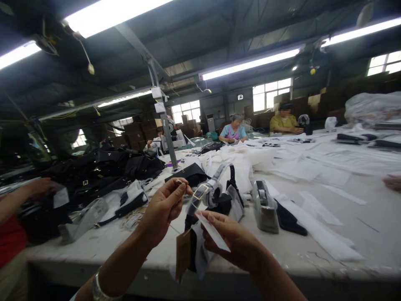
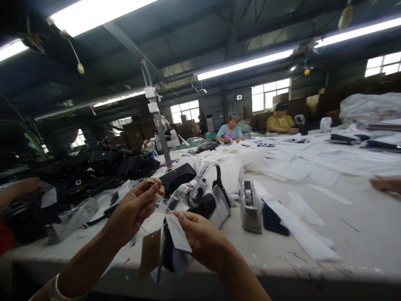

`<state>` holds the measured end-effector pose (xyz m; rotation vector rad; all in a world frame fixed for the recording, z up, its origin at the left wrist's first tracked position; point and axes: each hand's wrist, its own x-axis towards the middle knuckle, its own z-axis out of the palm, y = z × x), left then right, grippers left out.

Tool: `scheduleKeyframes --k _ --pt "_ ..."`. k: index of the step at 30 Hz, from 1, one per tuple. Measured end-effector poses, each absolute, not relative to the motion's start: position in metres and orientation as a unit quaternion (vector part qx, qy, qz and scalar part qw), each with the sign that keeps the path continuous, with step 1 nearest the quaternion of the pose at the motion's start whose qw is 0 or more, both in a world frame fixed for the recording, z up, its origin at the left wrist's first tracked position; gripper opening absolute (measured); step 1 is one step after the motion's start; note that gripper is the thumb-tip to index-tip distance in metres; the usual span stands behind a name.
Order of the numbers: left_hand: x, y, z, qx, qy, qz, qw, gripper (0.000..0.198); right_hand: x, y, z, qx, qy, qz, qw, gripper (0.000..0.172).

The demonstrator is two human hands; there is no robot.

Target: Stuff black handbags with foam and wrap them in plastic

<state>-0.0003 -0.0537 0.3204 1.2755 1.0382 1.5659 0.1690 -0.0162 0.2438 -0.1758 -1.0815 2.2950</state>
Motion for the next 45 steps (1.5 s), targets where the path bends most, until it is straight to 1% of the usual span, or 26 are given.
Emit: scheduleKeyframes --k 3,5,11,15,23,25,27,29,31,33,35,38,39,42,45 --pt "0.0 -0.053 0.32 0.521 0.414 0.625 0.409 0.022 0.172 -0.017 0.237 -0.021 -0.377 0.883 0.28 0.024" --pt "0.001 -0.053 0.32 0.525 0.404 0.628 0.409 0.02 0.173 -0.017 0.234 -0.018 -0.361 0.889 0.282 0.021" --pt "0.004 -0.057 0.321 0.49 0.351 0.65 0.463 0.02 0.172 -0.019 0.238 -0.032 -0.372 0.878 0.299 0.028" --pt "0.008 -0.058 0.323 0.481 0.332 0.661 0.471 0.02 0.166 -0.02 0.234 -0.066 -0.384 0.854 0.344 0.031" --pt "0.012 -0.059 0.333 0.444 0.265 0.697 0.496 0.024 0.152 -0.02 0.214 -0.159 -0.518 0.724 0.426 0.032" --pt "0.014 -0.061 0.334 0.447 0.269 0.693 0.498 0.025 0.153 -0.02 0.21 -0.178 -0.566 0.674 0.44 0.03" --pt "0.016 -0.064 0.332 0.462 0.29 0.678 0.493 0.023 0.156 -0.021 0.211 -0.204 -0.608 0.601 0.476 0.029" --pt "0.02 -0.066 0.328 0.48 0.314 0.654 0.493 0.019 0.161 -0.024 0.216 -0.215 -0.629 0.529 0.528 0.033" --pt "0.025 -0.067 0.323 0.5 0.334 0.625 0.499 0.015 0.165 -0.03 0.226 -0.184 -0.631 0.509 0.556 0.04" --pt "0.03 -0.068 0.32 0.526 0.351 0.595 0.496 0.014 0.166 -0.036 0.237 -0.132 -0.624 0.542 0.547 0.044" --pt "0.033 -0.069 0.319 0.553 0.358 0.575 0.485 0.014 0.166 -0.04 0.245 -0.112 -0.602 0.595 0.521 0.043" --pt "0.029 -0.071 0.321 0.585 0.361 0.559 0.464 0.015 0.171 -0.037 0.244 -0.16 -0.546 0.664 0.486 0.031" --pt "0.025 -0.071 0.321 0.595 0.37 0.548 0.456 0.016 0.174 -0.034 0.242 -0.183 -0.529 0.675 0.481 0.031" --pt "0.003 -0.065 0.316 0.61 0.43 0.53 0.402 0.023 0.186 -0.021 0.234 -0.249 -0.516 0.653 0.495 0.034" --pt "-0.027 -0.049 0.303 0.577 0.493 0.567 0.319 0.031 0.191 -0.006 0.228 -0.31 -0.568 0.586 0.487 0.034"
